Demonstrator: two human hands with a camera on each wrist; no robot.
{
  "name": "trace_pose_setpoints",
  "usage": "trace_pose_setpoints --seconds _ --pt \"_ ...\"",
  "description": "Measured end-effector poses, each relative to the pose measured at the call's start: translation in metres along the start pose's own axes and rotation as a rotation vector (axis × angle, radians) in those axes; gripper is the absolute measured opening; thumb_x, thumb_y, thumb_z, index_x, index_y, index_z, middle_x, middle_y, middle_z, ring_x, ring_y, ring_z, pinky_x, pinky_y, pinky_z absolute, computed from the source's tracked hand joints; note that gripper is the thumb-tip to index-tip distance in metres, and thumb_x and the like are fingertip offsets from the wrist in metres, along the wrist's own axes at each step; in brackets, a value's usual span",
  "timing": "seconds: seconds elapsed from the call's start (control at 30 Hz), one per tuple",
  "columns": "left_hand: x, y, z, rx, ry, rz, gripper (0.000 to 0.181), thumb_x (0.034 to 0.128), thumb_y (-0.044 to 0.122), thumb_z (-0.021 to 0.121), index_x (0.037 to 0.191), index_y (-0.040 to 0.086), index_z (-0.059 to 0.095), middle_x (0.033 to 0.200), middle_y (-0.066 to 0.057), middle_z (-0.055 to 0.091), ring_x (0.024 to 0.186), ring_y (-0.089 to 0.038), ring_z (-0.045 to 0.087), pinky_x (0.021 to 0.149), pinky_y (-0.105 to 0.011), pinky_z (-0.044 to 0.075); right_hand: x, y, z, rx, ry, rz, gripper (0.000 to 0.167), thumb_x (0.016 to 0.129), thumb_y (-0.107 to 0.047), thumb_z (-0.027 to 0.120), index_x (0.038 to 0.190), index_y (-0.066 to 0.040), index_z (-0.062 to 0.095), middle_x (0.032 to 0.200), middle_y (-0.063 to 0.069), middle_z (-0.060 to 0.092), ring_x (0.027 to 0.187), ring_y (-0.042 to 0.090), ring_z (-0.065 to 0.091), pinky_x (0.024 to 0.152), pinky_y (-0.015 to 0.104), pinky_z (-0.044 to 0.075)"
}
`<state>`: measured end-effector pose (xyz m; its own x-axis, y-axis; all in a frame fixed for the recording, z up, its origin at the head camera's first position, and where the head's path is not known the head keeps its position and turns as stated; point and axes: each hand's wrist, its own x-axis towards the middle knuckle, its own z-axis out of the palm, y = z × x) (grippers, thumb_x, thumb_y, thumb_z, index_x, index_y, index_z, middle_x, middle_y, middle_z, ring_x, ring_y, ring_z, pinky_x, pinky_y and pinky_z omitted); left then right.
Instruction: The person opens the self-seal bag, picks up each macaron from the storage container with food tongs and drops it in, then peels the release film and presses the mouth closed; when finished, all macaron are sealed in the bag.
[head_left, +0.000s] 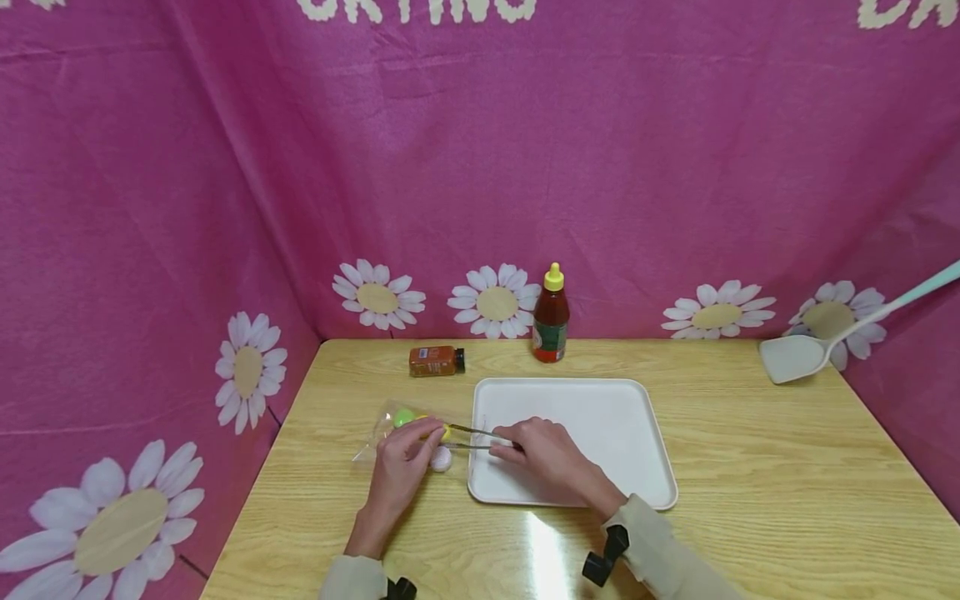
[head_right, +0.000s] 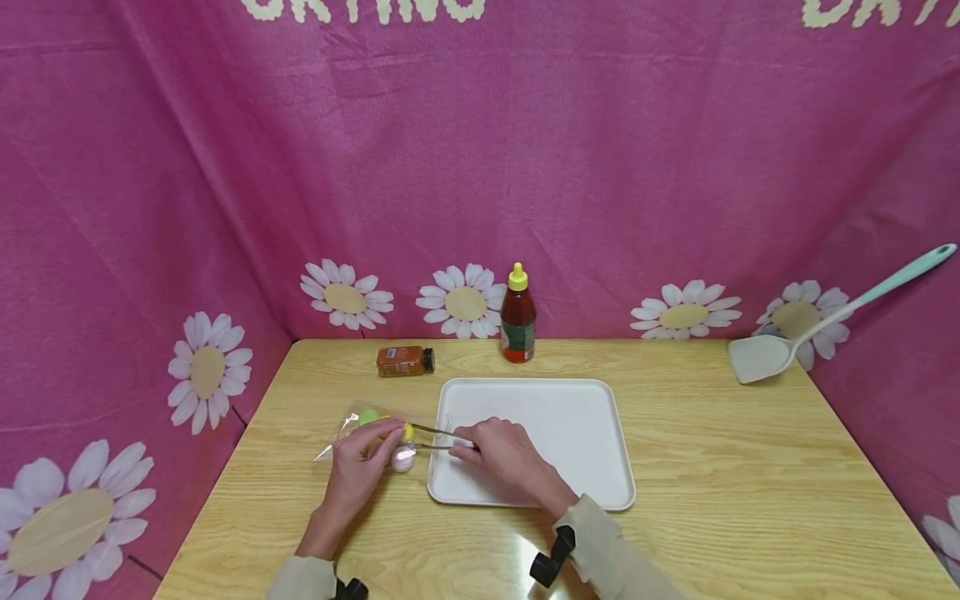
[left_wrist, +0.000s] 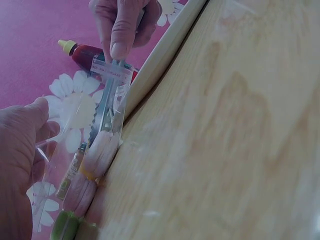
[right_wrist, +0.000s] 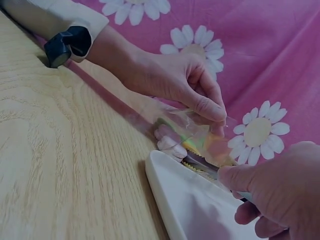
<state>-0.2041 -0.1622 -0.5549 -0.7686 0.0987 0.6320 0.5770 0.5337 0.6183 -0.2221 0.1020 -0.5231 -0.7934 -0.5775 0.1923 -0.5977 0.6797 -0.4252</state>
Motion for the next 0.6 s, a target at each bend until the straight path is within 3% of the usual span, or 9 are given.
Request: trace_pose_setpoints --seconds 0.13,0.4,0.6 --pt "0.0002 0.0001 0.0004 -0.015 0.000 0.007 0.015 0.0916 0.005 0.080 0.106 0.005 0.082 0.107 -0.003 0.080 0.106 -0.025 0.075 0.095 -0.033 0.059 0.0020 -0.0015 0.0028 0.006 0.001 0.006 0.031 0.102 -0.040 0.067 0.077 -0.027 0.054 0.063 -0.015 0.035 0.064 0.005 0.046 0.056 0.023 0.034" --pt "0.0010 0.0010 0.0010 -0.015 0.018 0.033 0.015 0.0892 0.002 0.081 0.104 0.006 0.082 0.106 -0.004 0.080 0.104 -0.025 0.076 0.091 -0.044 0.060 0.0056 -0.0030 0.0046 0.003 0.008 0.012 0.028 0.102 -0.040 0.067 0.079 -0.027 0.057 0.063 -0.015 0.039 0.064 0.006 0.047 0.057 0.024 0.036" --pt "0.0017 0.0047 0.0003 -0.034 0.001 0.004 0.014 0.0908 0.003 0.080 0.104 0.006 0.082 0.107 -0.004 0.080 0.106 -0.025 0.075 0.093 -0.044 0.060 0.0091 -0.0042 0.0073 0.003 -0.003 0.025 0.023 0.103 -0.040 0.067 0.085 -0.026 0.063 0.061 -0.014 0.037 0.061 0.004 0.043 0.054 0.023 0.032"
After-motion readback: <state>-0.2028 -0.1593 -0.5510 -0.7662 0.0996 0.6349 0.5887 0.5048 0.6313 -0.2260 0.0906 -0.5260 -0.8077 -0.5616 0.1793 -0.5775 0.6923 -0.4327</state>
